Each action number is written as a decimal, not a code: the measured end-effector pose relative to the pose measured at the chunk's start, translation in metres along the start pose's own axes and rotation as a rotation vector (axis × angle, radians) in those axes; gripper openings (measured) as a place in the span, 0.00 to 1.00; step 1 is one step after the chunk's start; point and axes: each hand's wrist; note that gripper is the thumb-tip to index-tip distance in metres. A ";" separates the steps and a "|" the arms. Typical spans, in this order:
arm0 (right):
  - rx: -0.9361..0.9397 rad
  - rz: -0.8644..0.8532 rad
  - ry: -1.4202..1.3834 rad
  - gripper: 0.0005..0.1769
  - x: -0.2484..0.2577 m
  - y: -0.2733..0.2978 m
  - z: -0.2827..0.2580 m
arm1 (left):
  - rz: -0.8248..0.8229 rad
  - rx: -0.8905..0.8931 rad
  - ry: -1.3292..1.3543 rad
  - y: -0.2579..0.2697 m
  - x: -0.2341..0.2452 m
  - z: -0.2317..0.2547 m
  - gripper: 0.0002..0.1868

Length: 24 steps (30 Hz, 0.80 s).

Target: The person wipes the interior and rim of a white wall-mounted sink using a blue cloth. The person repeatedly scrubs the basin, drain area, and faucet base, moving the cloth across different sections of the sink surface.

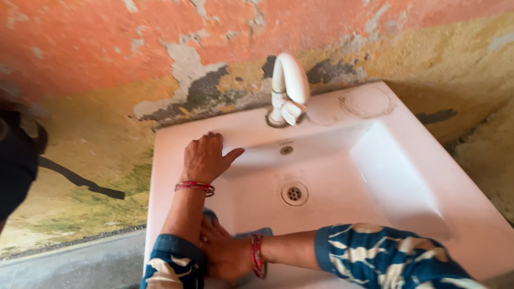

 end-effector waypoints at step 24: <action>-0.547 0.524 0.686 0.19 0.071 0.401 0.006 | -0.116 -0.121 -0.380 -0.006 -0.002 0.014 0.42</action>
Point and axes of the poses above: each hand's wrist, its own y-axis away from the middle knuckle, its own x-axis out of the back of the hand, z = x × y, and after that the axes turned 3 degrees about -x, right-handed
